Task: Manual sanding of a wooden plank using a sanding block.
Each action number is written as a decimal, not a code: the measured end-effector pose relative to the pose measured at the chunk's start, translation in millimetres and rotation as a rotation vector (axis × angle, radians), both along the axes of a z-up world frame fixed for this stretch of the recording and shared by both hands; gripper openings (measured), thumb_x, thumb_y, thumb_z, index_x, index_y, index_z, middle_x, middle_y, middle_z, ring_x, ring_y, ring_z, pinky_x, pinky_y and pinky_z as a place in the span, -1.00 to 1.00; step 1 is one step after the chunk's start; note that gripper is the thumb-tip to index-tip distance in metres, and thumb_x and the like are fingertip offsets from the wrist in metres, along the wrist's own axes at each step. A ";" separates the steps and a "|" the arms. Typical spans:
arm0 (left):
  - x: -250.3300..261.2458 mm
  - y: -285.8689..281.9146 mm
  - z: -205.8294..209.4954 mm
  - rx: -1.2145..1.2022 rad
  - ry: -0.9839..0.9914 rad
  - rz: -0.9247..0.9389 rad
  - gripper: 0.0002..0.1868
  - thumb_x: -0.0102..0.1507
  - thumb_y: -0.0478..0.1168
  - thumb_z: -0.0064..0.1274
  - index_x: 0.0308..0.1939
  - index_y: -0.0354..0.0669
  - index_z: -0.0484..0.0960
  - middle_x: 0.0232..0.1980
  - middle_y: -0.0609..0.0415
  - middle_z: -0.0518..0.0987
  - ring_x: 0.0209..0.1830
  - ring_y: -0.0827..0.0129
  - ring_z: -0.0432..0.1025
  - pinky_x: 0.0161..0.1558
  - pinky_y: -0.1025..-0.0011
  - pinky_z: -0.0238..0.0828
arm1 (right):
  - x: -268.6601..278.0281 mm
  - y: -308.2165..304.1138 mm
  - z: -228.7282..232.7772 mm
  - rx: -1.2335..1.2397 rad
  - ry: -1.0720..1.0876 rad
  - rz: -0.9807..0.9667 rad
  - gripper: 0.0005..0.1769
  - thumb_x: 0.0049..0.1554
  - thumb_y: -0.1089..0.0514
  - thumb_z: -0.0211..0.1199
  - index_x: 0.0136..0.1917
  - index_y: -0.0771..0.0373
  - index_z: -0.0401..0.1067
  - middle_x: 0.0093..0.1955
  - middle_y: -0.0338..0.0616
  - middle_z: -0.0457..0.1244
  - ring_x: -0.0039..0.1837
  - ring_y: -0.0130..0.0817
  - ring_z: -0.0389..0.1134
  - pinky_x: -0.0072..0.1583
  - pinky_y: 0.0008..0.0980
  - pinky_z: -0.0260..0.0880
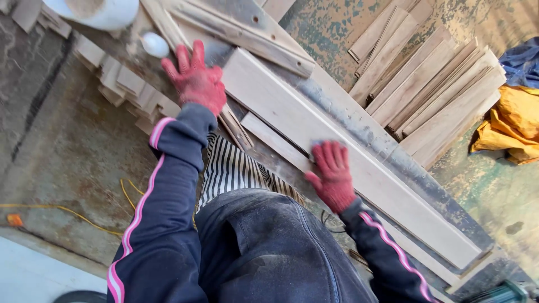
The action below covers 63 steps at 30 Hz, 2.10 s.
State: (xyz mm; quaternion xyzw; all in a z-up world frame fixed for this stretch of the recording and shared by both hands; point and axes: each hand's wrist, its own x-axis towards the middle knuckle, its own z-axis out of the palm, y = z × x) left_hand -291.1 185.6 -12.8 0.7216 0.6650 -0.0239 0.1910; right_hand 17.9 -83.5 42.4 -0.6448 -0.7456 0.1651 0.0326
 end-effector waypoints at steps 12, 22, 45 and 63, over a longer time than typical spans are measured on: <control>-4.2 13.5 35.8 -0.259 0.538 -0.428 -0.48 0.44 0.34 -0.44 0.50 0.74 0.19 0.76 0.25 -0.20 0.74 0.11 -0.39 0.54 -0.21 -0.68 | -140.8 154.5 -39.2 0.256 0.142 -0.342 -0.28 0.28 -0.25 0.01 0.60 0.10 0.20 0.59 0.09 0.10 0.63 0.13 -0.01 0.59 0.16 -0.16; -7.9 14.0 32.4 -0.076 0.395 -0.635 -0.51 0.40 0.21 -0.21 0.33 0.28 0.55 0.74 0.09 0.06 0.73 0.05 -0.23 0.57 -0.25 -0.54 | -39.3 6.3 -67.2 -0.024 -0.146 -1.147 -0.20 0.32 -0.23 -0.07 0.71 0.09 -0.05 0.70 0.10 -0.12 0.70 0.07 -0.22 0.60 0.08 -0.40; -0.2 19.2 46.0 -0.174 0.612 -0.655 -0.45 0.44 0.19 -0.39 0.46 0.37 0.43 0.76 0.22 -0.05 0.74 0.11 -0.27 0.53 -0.22 -0.50 | -129.0 103.9 -55.0 0.285 0.105 -0.651 -0.06 0.11 -0.44 0.20 0.59 0.06 0.18 0.60 0.07 0.09 0.67 0.09 -0.05 0.62 0.19 -0.22; 2.0 25.1 38.0 -0.150 0.614 -0.644 -0.47 0.43 0.18 -0.30 0.43 0.28 0.49 0.77 0.16 -0.09 0.73 0.00 -0.32 0.50 -0.30 -0.55 | -127.9 39.0 -56.1 0.130 0.187 -0.579 -0.12 0.18 -0.43 0.11 0.63 -0.03 0.12 0.67 -0.01 -0.03 0.71 0.06 -0.21 0.62 0.16 -0.37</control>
